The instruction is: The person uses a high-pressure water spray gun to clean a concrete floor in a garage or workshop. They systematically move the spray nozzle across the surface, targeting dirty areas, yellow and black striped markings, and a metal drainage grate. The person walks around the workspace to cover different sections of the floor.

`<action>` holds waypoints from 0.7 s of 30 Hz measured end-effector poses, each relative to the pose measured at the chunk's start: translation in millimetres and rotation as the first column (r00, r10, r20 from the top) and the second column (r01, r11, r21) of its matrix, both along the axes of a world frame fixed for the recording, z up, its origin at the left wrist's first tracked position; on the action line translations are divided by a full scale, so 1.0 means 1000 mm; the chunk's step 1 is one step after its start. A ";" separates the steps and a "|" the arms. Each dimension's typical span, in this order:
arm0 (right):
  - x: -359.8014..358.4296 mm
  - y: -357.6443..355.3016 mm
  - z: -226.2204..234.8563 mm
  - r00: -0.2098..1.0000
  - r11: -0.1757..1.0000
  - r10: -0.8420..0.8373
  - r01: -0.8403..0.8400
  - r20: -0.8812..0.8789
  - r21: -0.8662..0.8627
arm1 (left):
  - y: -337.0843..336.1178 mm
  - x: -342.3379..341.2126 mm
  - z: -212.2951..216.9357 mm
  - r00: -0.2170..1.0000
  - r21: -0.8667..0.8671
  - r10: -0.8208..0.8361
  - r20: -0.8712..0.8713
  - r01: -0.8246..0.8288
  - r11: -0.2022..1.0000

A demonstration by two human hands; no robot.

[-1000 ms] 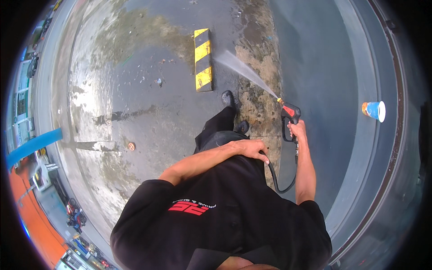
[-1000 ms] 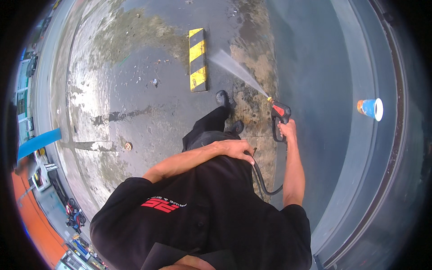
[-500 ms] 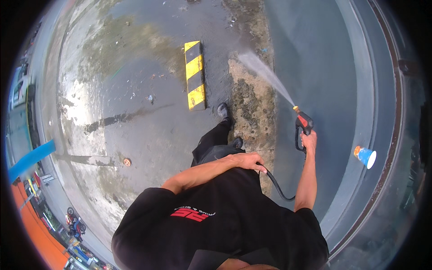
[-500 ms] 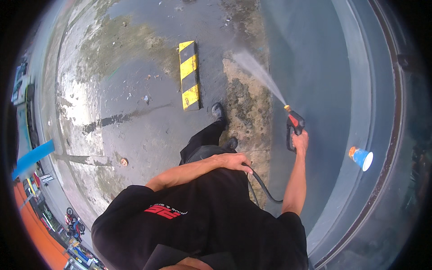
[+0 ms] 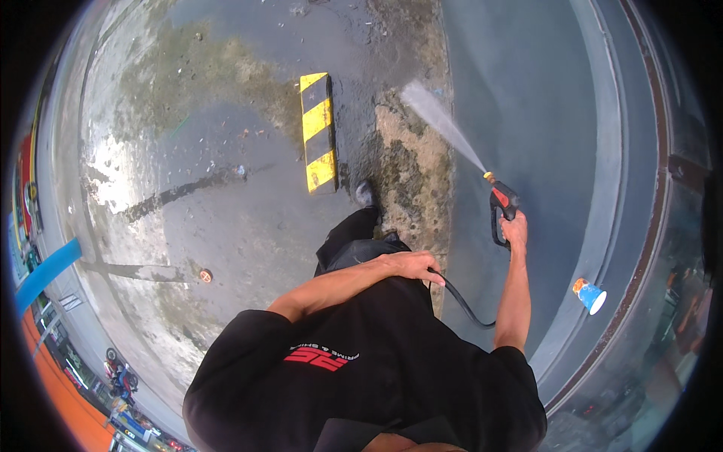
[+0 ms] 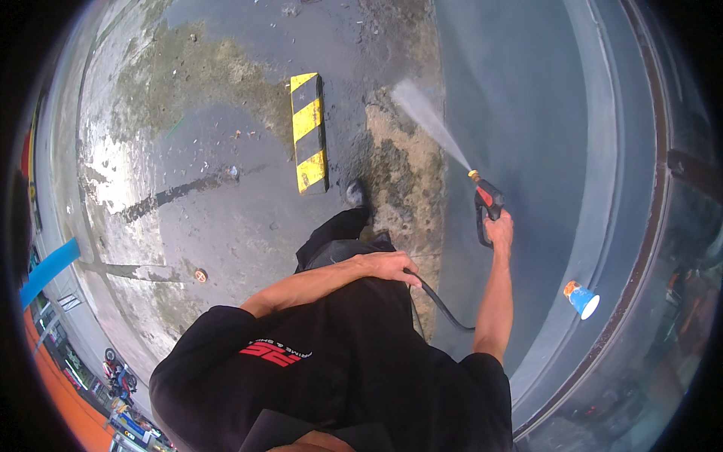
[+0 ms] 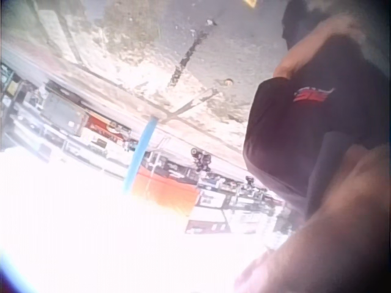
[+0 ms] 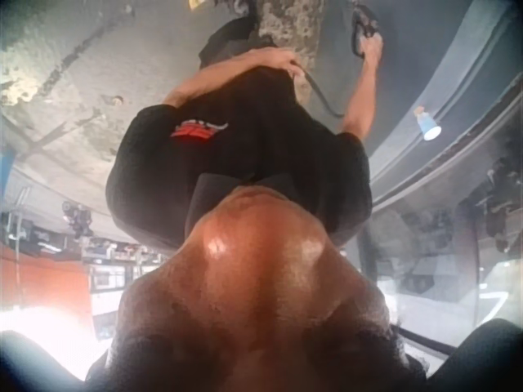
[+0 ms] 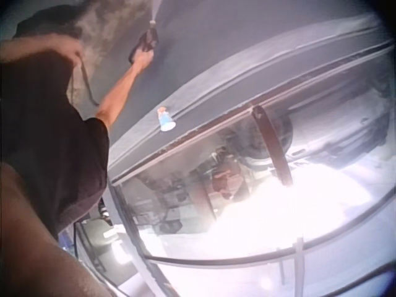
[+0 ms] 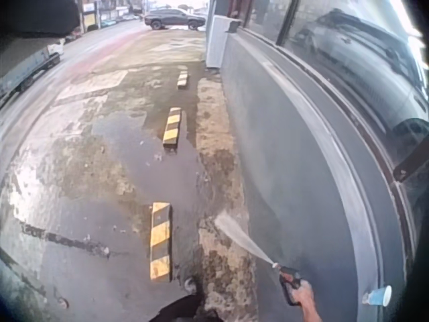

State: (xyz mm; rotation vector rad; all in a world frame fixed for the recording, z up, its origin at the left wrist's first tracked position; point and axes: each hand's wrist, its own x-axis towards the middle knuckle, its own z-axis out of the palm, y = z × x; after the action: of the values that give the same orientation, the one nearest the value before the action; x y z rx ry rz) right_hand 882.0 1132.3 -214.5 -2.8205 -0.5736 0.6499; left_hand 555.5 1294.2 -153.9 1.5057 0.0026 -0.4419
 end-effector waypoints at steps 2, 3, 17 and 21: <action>0.008 0.009 0.001 0.998 0.999 0.036 -0.036 -0.051 -0.017 | 0.006 0.002 0.002 1.000 0.020 0.015 0.009 -0.015 1.000; 0.010 0.014 0.000 1.000 1.000 0.016 -0.016 -0.026 -0.003 | 0.008 0.004 0.002 1.000 0.032 0.014 0.023 -0.015 0.999; 0.027 0.109 0.040 0.985 0.999 -0.035 0.041 -0.169 0.033 | 0.013 0.015 0.013 0.999 0.040 0.035 -0.038 -0.034 0.999; 0.036 0.121 0.040 0.975 0.991 -0.041 0.067 -0.217 0.116 | 0.008 0.017 0.017 0.999 0.007 -0.003 -0.053 0.004 1.000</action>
State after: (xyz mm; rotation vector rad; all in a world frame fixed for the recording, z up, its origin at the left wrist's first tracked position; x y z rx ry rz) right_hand 918.2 1253.2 -175.0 -2.5991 -0.4781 0.8631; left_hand 572.6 1301.9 -136.7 1.5012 0.0438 -0.4851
